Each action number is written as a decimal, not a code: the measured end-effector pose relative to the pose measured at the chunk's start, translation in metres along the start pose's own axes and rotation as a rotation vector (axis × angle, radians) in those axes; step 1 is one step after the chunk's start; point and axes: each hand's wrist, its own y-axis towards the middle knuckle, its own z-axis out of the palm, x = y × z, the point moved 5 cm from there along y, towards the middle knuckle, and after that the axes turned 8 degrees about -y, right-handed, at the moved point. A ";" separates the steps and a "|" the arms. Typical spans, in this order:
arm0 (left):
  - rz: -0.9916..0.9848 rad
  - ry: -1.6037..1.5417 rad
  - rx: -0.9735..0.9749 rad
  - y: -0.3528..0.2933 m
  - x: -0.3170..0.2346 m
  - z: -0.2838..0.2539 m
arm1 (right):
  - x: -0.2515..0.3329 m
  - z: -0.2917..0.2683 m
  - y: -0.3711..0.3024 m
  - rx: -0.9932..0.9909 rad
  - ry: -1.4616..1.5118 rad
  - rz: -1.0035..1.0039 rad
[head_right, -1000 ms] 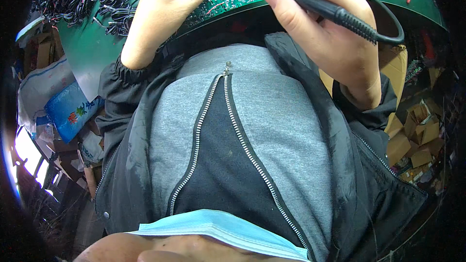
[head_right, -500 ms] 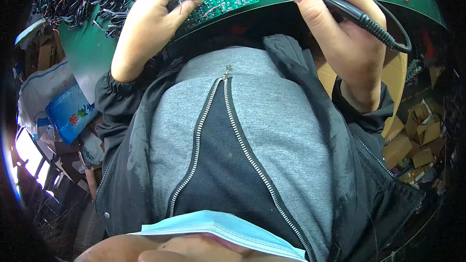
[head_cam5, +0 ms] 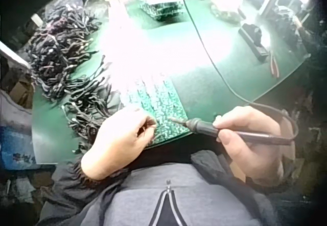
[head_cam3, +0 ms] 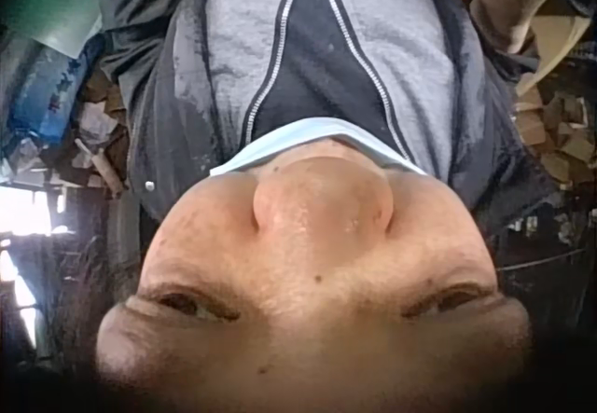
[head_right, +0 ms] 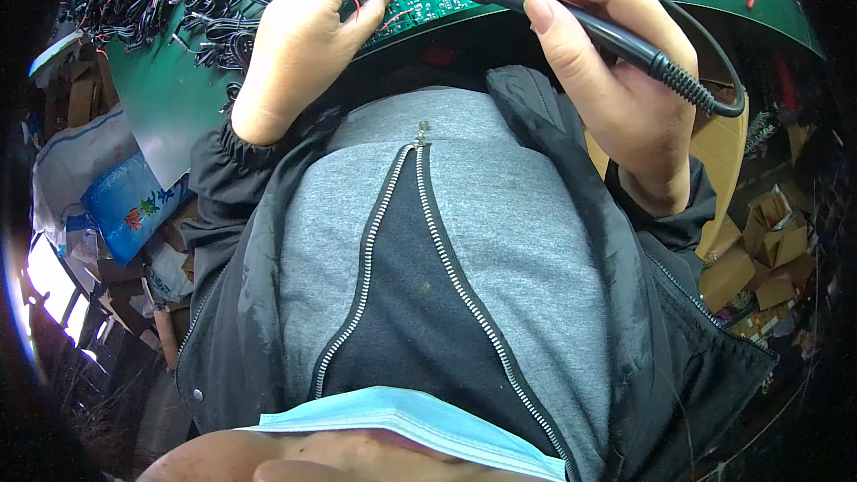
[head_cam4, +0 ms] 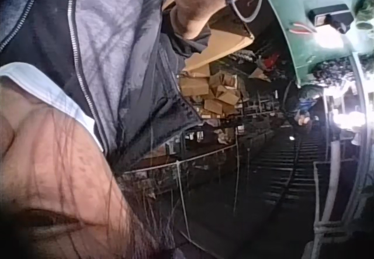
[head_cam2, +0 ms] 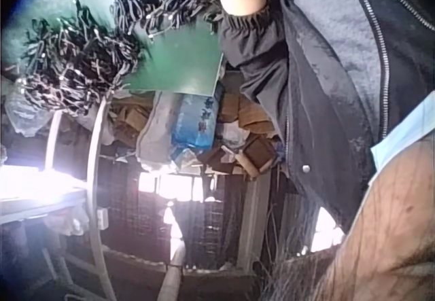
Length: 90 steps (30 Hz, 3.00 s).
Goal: The person solders wires onto circuit boards using a soldering iron, moves the board aside, solders additional wires onto another board, and holds a plastic casing.
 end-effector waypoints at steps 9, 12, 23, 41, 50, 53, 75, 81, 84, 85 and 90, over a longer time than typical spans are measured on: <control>0.027 0.002 -0.026 0.000 0.000 0.002 | -0.001 0.009 0.002 0.109 0.065 0.046; 0.037 -0.008 -0.029 0.000 -0.001 0.001 | -0.001 0.008 0.001 0.100 0.071 0.061; 0.029 -0.007 0.020 0.003 -0.004 -0.001 | 0.012 -0.002 0.009 0.101 -0.058 -0.025; -0.214 0.014 0.071 0.024 -0.001 -0.042 | 0.006 -0.004 0.020 -0.156 0.029 -0.013; -0.293 -0.210 0.128 0.021 0.012 -0.040 | -0.006 -0.008 0.015 -0.147 0.031 0.057; -0.418 -0.296 0.194 0.013 0.029 -0.046 | -0.007 -0.013 0.016 -0.152 0.006 0.065; -0.070 -0.076 0.025 0.013 0.013 -0.022 | -0.004 -0.010 0.017 -0.131 0.028 0.063; 0.018 -0.024 -0.106 0.015 0.007 -0.012 | -0.010 -0.001 0.016 -0.079 0.062 0.044; -0.057 0.055 -0.075 0.017 0.001 -0.012 | -0.013 0.004 0.017 0.003 0.115 0.028; -0.088 0.038 -0.061 0.018 0.002 -0.012 | -0.012 0.005 0.017 0.004 0.116 0.027; -0.084 -0.008 -0.021 0.013 0.020 -0.005 | -0.009 0.007 0.020 0.014 0.130 0.028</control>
